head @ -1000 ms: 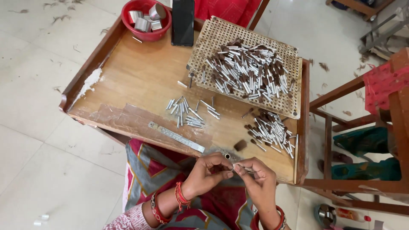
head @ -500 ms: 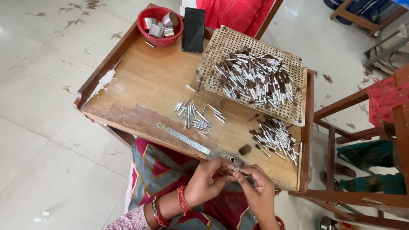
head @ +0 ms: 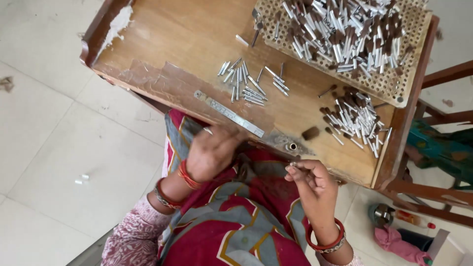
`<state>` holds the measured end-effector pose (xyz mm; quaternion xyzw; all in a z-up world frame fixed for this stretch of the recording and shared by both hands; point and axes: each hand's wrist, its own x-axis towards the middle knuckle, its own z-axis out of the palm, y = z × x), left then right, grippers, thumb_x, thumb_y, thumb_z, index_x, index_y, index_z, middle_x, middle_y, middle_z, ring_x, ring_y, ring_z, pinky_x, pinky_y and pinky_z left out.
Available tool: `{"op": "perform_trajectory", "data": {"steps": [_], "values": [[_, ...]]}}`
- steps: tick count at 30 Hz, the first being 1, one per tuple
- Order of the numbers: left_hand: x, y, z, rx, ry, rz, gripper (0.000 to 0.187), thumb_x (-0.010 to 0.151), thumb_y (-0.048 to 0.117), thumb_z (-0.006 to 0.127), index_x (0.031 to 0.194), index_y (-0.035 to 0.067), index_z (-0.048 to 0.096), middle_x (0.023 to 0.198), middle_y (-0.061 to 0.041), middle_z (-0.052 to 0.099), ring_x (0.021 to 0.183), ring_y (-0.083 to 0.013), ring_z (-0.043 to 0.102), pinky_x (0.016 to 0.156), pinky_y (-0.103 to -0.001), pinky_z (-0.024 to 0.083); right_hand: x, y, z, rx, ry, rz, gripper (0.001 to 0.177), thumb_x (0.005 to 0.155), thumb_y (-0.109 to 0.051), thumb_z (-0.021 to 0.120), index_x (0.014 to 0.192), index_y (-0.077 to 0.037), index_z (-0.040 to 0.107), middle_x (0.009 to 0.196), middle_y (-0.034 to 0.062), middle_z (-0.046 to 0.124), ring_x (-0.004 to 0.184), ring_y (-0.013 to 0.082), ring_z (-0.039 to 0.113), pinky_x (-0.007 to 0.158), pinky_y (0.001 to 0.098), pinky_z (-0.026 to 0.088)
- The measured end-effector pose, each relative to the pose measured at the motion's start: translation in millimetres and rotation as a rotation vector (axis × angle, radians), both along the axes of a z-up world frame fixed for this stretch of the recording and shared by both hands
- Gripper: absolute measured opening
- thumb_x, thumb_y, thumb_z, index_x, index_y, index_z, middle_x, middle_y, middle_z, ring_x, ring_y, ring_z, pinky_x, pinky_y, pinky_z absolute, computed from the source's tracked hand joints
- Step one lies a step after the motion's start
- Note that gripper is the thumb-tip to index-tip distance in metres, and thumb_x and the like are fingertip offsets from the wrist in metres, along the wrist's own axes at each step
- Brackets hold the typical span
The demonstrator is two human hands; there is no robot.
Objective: Assembling small industrial or makeup brushes by inserting bundles of bristles into metal tubes on a workspace.
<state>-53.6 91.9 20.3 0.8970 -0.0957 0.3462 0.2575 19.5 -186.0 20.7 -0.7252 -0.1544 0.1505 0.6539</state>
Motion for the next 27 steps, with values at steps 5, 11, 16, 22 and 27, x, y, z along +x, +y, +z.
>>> {"op": "perform_trajectory", "data": {"steps": [5,11,16,22,27], "values": [[3,20,6,0.041,0.048,0.047,0.038,0.090,0.013,0.077,0.124,0.001,0.067,0.129,-0.014,0.067,0.121,-0.0313,0.065,0.101,-0.042,0.055,-7,37,23,-0.221,-0.353,0.026,0.020,0.095,0.002,0.072,0.114,-0.001,0.073,0.105,0.0087,0.073,0.092,0.0128,0.071,0.078,0.0227,0.058],[16,21,-14,0.130,0.124,-0.109,0.044,0.092,0.020,0.075,0.129,-0.001,0.066,0.137,-0.016,0.065,0.131,-0.0308,0.061,0.114,-0.045,0.048,-6,51,19,-0.417,-0.553,-0.007,0.023,0.092,-0.002,0.078,0.114,-0.006,0.077,0.103,0.0087,0.075,0.089,0.0160,0.072,0.074,0.0254,0.055],[13,23,-14,0.127,0.153,-0.172,0.043,0.094,0.020,0.073,0.131,0.000,0.065,0.140,-0.014,0.064,0.133,-0.0293,0.061,0.116,-0.045,0.046,-5,54,10,-0.429,-0.621,0.007,0.024,0.092,-0.001,0.078,0.115,-0.006,0.077,0.105,0.0094,0.074,0.092,0.0181,0.073,0.080,0.0286,0.057],[11,27,-17,0.145,0.142,-0.217,0.045,0.089,0.018,0.071,0.130,0.001,0.066,0.141,-0.015,0.063,0.132,-0.0297,0.060,0.116,-0.047,0.046,-2,58,3,-0.439,-0.638,0.008,0.025,0.091,0.002,0.079,0.114,-0.006,0.077,0.101,0.0095,0.074,0.088,0.0179,0.073,0.077,0.0282,0.057],[11,28,-18,0.132,0.131,-0.224,0.043,0.089,0.016,0.069,0.130,0.002,0.067,0.142,-0.015,0.063,0.133,-0.0298,0.061,0.117,-0.047,0.046,-2,62,4,-0.427,-0.667,0.031,0.025,0.092,0.002,0.078,0.116,-0.006,0.077,0.103,0.0092,0.074,0.090,0.0175,0.074,0.079,0.0288,0.058]]}}
